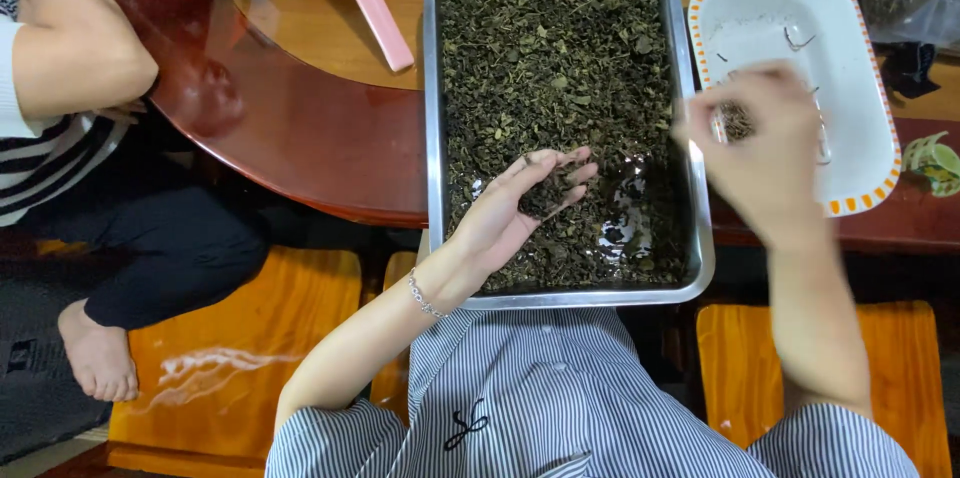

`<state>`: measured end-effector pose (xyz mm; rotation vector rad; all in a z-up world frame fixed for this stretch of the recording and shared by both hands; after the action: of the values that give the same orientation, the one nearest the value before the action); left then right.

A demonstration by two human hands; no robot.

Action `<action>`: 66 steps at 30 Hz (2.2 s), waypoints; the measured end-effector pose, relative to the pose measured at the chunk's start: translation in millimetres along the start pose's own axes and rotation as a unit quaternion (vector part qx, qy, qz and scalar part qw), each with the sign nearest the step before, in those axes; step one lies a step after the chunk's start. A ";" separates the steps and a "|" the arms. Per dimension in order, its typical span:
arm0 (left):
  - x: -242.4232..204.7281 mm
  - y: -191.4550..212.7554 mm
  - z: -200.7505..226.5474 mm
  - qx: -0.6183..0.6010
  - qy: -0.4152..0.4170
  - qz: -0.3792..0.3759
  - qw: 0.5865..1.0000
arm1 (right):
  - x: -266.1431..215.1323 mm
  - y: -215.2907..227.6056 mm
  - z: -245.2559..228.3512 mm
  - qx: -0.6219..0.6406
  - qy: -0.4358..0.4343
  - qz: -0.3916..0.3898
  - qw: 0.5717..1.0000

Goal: Sorting dried tea leaves by hand to remove stems and debris

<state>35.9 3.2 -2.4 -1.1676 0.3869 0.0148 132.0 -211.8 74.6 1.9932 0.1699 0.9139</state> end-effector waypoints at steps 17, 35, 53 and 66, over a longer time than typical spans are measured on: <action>-2.1 -13.0 -0.5 -0.100 0.062 -0.114 0.987 | -17.3 26.2 -34.0 -0.016 0.054 -0.103 0.993; 21.9 48.3 -27.9 -0.176 0.106 -0.079 0.975 | 13.9 -48.3 -119.0 0.059 0.265 -0.121 0.955; 17.3 44.8 -17.9 -0.043 0.071 0.027 0.996 | -6.9 -103.5 -99.5 0.078 0.253 -0.073 0.962; 0.6 -4.4 -12.2 0.020 0.091 0.145 0.985 | 5.7 -94.5 -104.4 0.025 0.207 -0.246 0.947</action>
<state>33.8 -9.7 -2.7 -1.0679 0.7139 0.1543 88.4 -83.4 36.3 1.6605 0.8927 0.9831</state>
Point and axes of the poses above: each hand's wrist, its own x-axis towards the middle knuckle, its own y-axis out of the back of the hand, z = x × y, the point moved 5 cm from there along x, towards the middle knuckle, and after that the axes turned 8 degrees about -x, right-handed, at the moved point
